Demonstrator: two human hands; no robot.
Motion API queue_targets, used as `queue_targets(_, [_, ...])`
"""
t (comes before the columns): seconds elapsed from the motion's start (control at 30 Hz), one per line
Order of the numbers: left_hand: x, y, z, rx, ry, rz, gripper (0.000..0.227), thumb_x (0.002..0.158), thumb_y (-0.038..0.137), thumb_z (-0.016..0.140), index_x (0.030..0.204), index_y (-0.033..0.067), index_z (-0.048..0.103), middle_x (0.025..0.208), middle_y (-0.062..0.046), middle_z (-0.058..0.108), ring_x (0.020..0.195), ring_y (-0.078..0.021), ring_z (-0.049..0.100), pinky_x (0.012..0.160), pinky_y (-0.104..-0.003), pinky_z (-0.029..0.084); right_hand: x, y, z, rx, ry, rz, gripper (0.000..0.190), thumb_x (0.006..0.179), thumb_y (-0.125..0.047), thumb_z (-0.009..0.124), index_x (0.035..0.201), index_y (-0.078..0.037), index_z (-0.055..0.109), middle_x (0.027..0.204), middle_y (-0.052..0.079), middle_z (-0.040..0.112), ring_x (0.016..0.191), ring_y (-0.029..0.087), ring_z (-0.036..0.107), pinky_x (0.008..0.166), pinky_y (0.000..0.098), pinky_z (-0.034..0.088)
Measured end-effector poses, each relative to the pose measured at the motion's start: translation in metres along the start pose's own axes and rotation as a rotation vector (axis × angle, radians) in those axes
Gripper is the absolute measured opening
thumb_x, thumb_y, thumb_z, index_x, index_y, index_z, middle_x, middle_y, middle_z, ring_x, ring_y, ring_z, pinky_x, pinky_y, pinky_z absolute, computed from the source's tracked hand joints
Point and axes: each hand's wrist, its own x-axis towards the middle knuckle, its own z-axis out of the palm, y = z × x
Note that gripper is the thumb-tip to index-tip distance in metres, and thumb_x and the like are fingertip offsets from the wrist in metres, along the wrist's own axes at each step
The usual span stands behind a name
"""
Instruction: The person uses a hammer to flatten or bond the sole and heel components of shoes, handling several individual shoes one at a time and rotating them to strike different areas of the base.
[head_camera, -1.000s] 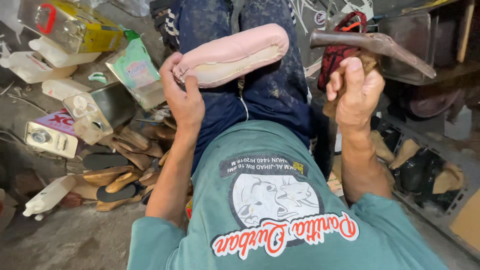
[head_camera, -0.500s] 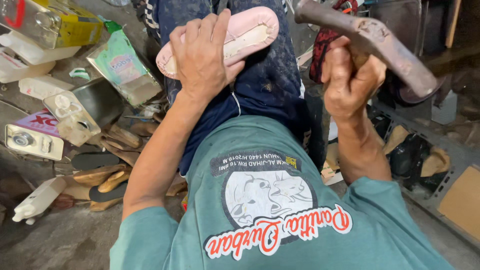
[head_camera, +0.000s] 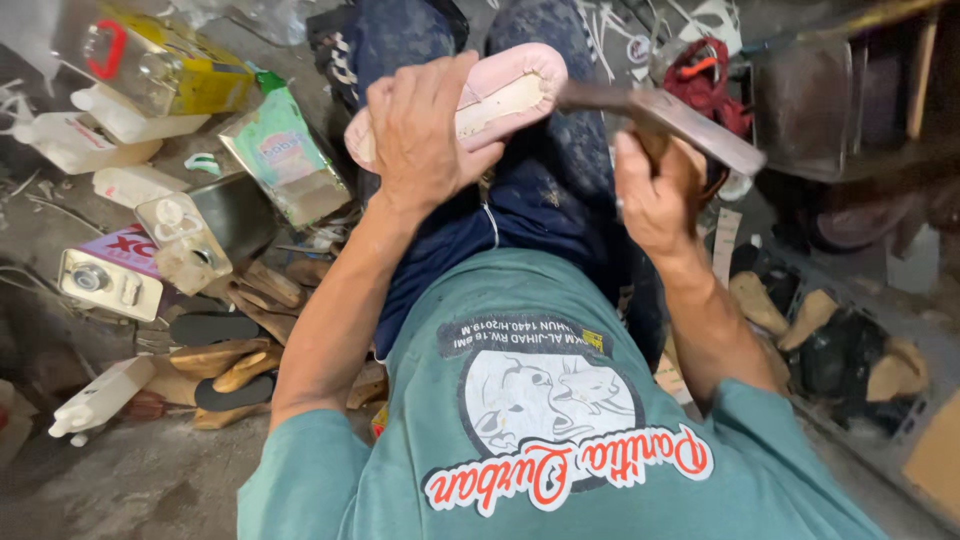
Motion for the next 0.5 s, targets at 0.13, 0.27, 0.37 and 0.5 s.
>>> queue_targets(0.13, [-0.022,-0.018,-0.046,-0.483,0.113,-0.304,0.081,0.073,0.041,0.09,0.139,0.0121,0.052,0.128,-0.008,0.066,0.114,-0.0264,0.064,0.102,-0.04,0.043,-0.032,0.009,-0.004,0.359,-0.123,0.229,0.061,0.111,-0.034,0.04,0.055,-0.011,0.046,0.05,0.003,0.047,0.048,0.014,0.047,0.054,0.0275,0.04])
queue_targets(0.27, [-0.08,-0.061,-0.098,-1.317,-0.064,-0.379,0.115,0.072,0.084,0.057,0.147,-0.0023,0.041,0.145,-0.018,0.049,0.134,-0.0271,0.047,0.115,-0.04,0.033,-0.078,0.075,0.021,0.208,-0.306,0.483,0.05,0.104,-0.037,0.058,0.065,-0.006,0.065,0.054,0.014,0.059,0.058,0.027,0.06,0.061,0.0377,0.047])
queue_targets(0.37, [-0.138,-0.068,-0.075,-1.418,-0.271,-0.517,0.113,0.072,0.059,0.065,0.156,-0.0049,0.025,0.158,-0.027,0.033,0.145,-0.0328,0.033,0.12,-0.046,0.028,-0.069,0.08,0.024,0.007,-0.445,0.546,0.054,0.1,-0.045,0.062,0.066,-0.005,0.07,0.063,0.02,0.069,0.073,0.038,0.07,0.072,0.0465,0.051])
queue_targets(0.5, [-0.199,-0.041,0.006,-0.886,-0.114,-1.388,0.066,0.069,0.019,0.092,0.129,0.0063,0.067,0.111,-0.013,0.074,0.098,-0.0214,0.069,0.084,-0.042,0.054,-0.062,0.085,0.029,0.075,-0.474,0.489,0.06,0.101,-0.043,0.057,0.05,-0.012,0.063,0.044,0.006,0.062,0.055,0.025,0.066,0.065,0.0348,0.053])
